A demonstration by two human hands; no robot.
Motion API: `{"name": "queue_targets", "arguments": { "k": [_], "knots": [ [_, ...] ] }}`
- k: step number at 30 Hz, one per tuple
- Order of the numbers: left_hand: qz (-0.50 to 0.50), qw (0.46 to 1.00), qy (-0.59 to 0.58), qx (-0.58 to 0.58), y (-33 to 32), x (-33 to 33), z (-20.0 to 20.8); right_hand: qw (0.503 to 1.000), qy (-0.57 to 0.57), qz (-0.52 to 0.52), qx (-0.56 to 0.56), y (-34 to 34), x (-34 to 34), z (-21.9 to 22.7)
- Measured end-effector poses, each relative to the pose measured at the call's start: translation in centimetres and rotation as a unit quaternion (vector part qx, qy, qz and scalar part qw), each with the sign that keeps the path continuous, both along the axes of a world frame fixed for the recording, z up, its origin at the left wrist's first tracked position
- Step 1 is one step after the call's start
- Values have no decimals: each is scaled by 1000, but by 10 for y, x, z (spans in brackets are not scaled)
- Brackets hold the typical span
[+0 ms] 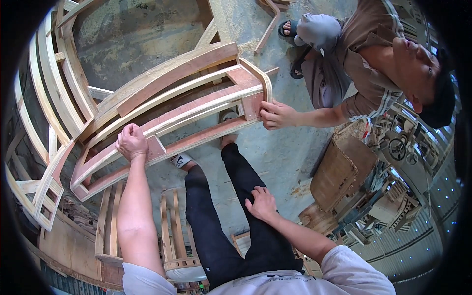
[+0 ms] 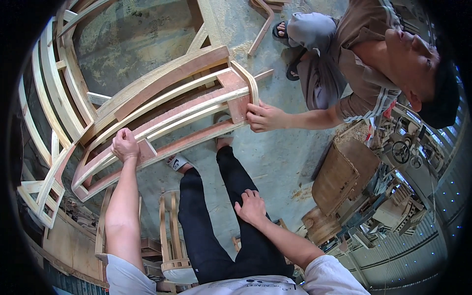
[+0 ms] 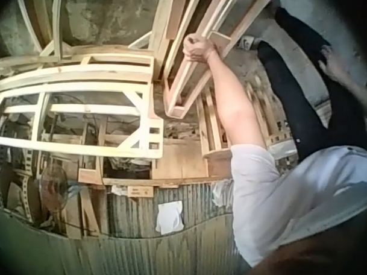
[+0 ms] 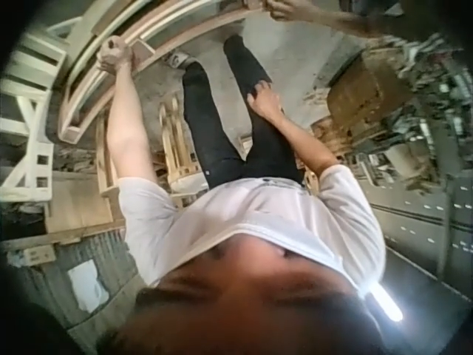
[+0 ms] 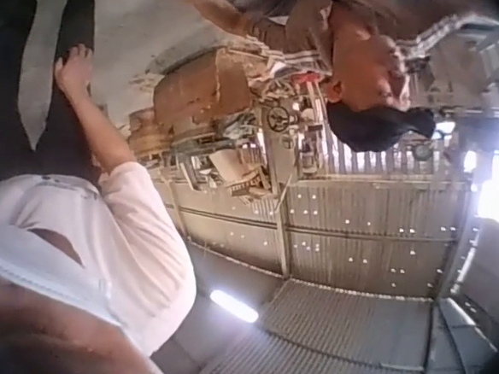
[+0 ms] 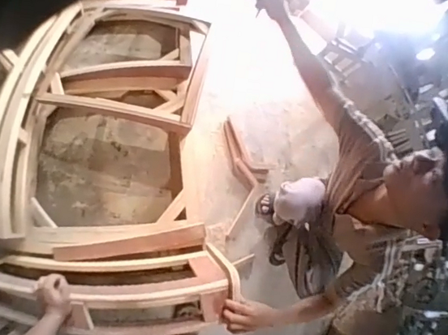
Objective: Moving stools and assisting a coworker in marking and aligning wooden furniture frames on a workshop floor.
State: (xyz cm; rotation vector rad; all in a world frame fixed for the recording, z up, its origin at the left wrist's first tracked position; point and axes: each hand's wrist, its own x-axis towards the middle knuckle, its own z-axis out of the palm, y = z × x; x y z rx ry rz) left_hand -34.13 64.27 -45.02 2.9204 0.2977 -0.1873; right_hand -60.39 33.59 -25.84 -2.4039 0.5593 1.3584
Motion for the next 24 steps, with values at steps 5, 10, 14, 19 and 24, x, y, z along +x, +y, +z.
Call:
{"name": "queue_targets", "arguments": {
  "k": [5,10,14,19,24],
  "knots": [
    [1,1000,-5,3,0,0,-1,1000,-14,4,1,-1,-3,-1],
    [6,1000,2,-2,-2,0,1,1000,-11,5,-6,-1,-3,1],
    [14,1000,13,-7,-1,-2,2,1000,8,-3,3,-2,0,2],
    [9,1000,13,-3,-1,-1,0,1000,10,-8,-1,-4,-3,2],
    [19,1000,14,-4,-5,1,3,1000,-11,-5,5,-8,-7,2]
  ]
}}
